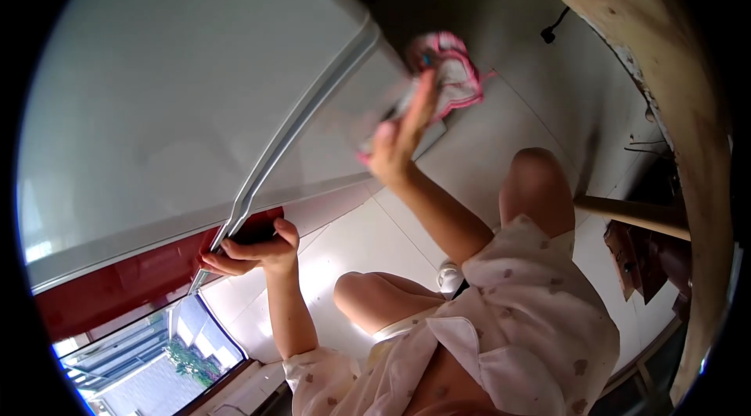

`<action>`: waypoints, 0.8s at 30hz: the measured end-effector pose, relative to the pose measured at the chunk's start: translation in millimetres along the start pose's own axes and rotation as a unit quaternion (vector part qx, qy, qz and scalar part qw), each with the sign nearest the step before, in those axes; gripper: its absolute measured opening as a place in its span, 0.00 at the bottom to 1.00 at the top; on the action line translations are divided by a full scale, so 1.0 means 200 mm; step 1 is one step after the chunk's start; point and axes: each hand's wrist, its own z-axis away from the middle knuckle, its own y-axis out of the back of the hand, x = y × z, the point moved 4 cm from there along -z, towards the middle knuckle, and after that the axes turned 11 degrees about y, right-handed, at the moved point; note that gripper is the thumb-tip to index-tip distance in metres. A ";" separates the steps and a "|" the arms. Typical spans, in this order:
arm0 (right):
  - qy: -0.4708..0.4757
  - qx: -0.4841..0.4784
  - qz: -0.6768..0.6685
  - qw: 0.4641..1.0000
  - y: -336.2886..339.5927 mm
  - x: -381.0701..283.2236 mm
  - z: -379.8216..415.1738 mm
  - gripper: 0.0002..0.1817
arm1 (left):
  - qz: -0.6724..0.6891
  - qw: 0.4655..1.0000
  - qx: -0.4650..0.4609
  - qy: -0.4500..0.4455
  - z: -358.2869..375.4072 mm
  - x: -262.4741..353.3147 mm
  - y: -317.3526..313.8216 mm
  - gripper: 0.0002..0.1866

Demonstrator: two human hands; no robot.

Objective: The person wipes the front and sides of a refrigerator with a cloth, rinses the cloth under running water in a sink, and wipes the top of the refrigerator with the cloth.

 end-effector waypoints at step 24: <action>-0.667 0.246 -0.317 0.627 -0.14 -0.05 0.63 0.26 | -0.005 1.000 0.004 0.027 0.05 -0.03 -0.02 0.39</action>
